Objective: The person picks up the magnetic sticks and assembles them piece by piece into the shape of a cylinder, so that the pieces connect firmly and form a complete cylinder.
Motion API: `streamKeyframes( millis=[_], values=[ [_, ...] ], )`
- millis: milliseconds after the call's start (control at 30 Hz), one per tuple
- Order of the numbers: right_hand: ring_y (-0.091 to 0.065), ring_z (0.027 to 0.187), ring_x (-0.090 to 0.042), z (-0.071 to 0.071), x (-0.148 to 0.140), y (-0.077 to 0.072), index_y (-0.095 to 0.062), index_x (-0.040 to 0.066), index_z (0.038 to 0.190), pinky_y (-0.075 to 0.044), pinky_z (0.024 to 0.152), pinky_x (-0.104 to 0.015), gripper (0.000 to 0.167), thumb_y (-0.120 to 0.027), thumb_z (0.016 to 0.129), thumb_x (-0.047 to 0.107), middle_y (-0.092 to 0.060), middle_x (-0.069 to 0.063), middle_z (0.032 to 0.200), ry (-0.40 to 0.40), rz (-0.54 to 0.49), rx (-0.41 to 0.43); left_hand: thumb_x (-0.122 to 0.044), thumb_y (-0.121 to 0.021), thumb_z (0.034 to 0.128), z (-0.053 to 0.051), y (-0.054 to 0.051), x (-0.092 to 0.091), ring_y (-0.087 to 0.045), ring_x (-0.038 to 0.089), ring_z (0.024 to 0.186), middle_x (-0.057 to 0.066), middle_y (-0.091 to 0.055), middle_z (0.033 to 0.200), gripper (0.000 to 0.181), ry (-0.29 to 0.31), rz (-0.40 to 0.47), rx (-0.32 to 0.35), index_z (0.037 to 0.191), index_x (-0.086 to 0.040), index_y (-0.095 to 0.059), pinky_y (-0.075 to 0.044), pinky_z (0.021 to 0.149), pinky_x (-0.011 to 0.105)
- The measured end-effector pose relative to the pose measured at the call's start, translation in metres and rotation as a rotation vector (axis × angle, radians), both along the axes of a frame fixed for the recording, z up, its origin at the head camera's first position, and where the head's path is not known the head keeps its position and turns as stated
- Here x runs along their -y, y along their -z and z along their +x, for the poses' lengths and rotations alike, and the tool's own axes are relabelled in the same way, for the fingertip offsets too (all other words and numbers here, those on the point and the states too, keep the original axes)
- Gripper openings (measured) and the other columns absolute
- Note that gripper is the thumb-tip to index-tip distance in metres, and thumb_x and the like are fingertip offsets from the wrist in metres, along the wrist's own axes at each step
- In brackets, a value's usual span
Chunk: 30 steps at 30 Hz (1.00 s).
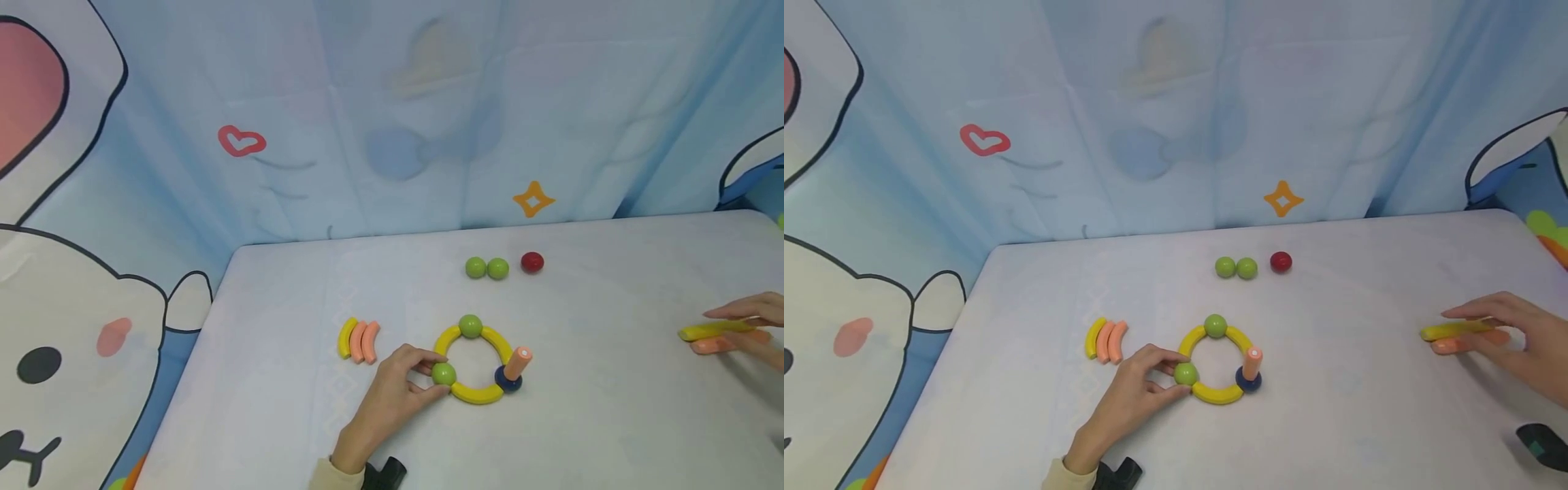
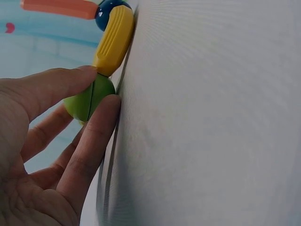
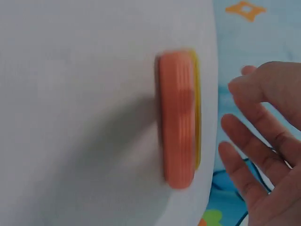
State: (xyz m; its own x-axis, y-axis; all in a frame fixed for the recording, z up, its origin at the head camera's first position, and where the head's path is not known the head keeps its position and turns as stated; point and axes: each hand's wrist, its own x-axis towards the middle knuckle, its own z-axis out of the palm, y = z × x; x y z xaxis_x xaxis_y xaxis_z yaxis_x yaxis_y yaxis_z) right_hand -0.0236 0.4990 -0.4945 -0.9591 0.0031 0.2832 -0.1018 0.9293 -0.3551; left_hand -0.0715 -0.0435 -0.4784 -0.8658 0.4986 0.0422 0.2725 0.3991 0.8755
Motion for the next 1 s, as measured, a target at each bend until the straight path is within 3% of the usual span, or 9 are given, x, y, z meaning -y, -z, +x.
streamKeyframes(
  millis=[67, 233, 300, 433, 500, 667, 733, 800, 1000],
  values=[
    [-0.045, 0.104, 0.009, -0.004, -0.018, 0.009, -0.074, 0.010, 0.112, -0.018, 0.089, 0.007, 0.047, -0.095, 0.071, 0.009, -0.068, -0.011, 0.111, -0.036, 0.082, -0.068, -0.011, -0.086, 0.0879, 0.000, 0.000, 0.000, -0.062, 0.006, 0.096, -0.005, -0.063, 0.103, 0.032, -0.005, -0.001, -0.003, 0.118, -0.015, -0.075, -0.057, 0.072, 0.018],
    [-0.034, 0.102, 0.024, -0.006, -0.025, 0.021, -0.077, 0.015, 0.107, -0.024, 0.081, 0.004, 0.052, -0.101, 0.061, 0.017, -0.067, -0.004, 0.108, -0.053, 0.104, -0.063, -0.012, -0.087, 0.0877, 0.001, 0.000, 0.000, -0.061, 0.005, 0.096, -0.006, -0.063, 0.103, 0.032, -0.013, -0.009, -0.005, 0.118, -0.015, -0.075, -0.057, 0.071, 0.018],
    [-0.037, 0.106, 0.016, -0.004, -0.019, 0.022, -0.076, 0.012, 0.112, -0.025, 0.081, -0.003, 0.046, -0.097, 0.071, 0.016, -0.063, -0.006, 0.113, -0.012, 0.103, 0.013, -0.012, -0.087, 0.0877, 0.000, 0.000, -0.001, -0.061, 0.004, 0.096, -0.007, -0.063, 0.103, 0.032, -0.016, -0.010, -0.007, 0.118, -0.015, -0.075, -0.056, 0.071, 0.017],
    [-0.053, 0.107, -0.023, -0.010, -0.008, 0.014, -0.075, 0.007, 0.116, -0.028, 0.072, -0.006, 0.046, -0.094, 0.076, 0.018, -0.060, -0.016, 0.118, 0.022, 0.112, 0.123, -0.012, -0.087, 0.0875, 0.000, -0.001, -0.001, -0.061, 0.005, 0.096, -0.007, -0.063, 0.103, 0.033, -0.020, -0.021, -0.023, 0.118, -0.015, -0.075, -0.055, 0.071, 0.017],
    [-0.053, 0.102, -0.040, -0.014, 0.000, 0.008, -0.074, 0.004, 0.117, -0.039, 0.076, -0.014, 0.047, -0.093, 0.080, 0.025, -0.059, -0.021, 0.118, 0.047, 0.096, 0.182, -0.012, -0.087, 0.0877, 0.001, -0.001, -0.001, -0.061, 0.005, 0.096, -0.006, -0.063, 0.103, 0.032, -0.021, -0.026, -0.027, 0.118, -0.015, -0.075, -0.055, 0.071, 0.017],
    [-0.052, 0.098, -0.043, -0.017, 0.011, -0.001, -0.074, -0.003, 0.114, -0.043, 0.072, -0.025, 0.044, -0.090, 0.082, 0.023, -0.059, -0.027, 0.113, 0.060, 0.056, 0.240, -0.013, -0.087, 0.0880, 0.000, -0.001, -0.002, -0.061, 0.004, 0.096, -0.007, -0.063, 0.103, 0.032, -0.015, -0.026, -0.015, 0.118, -0.015, -0.075, -0.055, 0.072, 0.017],
    [-0.054, 0.097, -0.041, -0.017, 0.011, -0.001, -0.074, -0.004, 0.113, -0.037, 0.067, -0.016, 0.041, -0.090, 0.080, 0.016, -0.060, -0.025, 0.111, 0.039, 0.059, 0.240, -0.013, -0.087, 0.0880, 0.000, -0.001, -0.002, -0.061, 0.004, 0.096, -0.007, -0.063, 0.104, 0.032, -0.014, -0.028, -0.014, 0.118, -0.015, -0.075, -0.055, 0.072, 0.017],
    [-0.054, 0.096, -0.041, -0.019, 0.013, -0.003, -0.073, -0.005, 0.114, -0.046, 0.077, -0.025, 0.039, -0.088, 0.081, 0.008, -0.060, -0.024, 0.111, 0.012, 0.068, 0.260, -0.013, -0.087, 0.0879, 0.000, 0.000, -0.002, -0.061, 0.003, 0.095, -0.007, -0.063, 0.103, 0.032, -0.015, -0.032, -0.018, 0.118, -0.015, -0.075, -0.055, 0.072, 0.017],
    [-0.057, 0.090, -0.039, -0.027, 0.024, -0.015, -0.070, -0.010, 0.114, -0.050, 0.080, -0.052, 0.035, -0.084, 0.082, -0.004, -0.061, -0.021, 0.102, -0.034, 0.132, 0.302, -0.014, -0.087, 0.0877, 0.000, -0.001, -0.001, -0.060, 0.003, 0.094, -0.008, -0.063, 0.103, 0.032, -0.021, -0.038, -0.018, 0.118, -0.016, -0.076, -0.055, 0.071, 0.017]
  ],
)
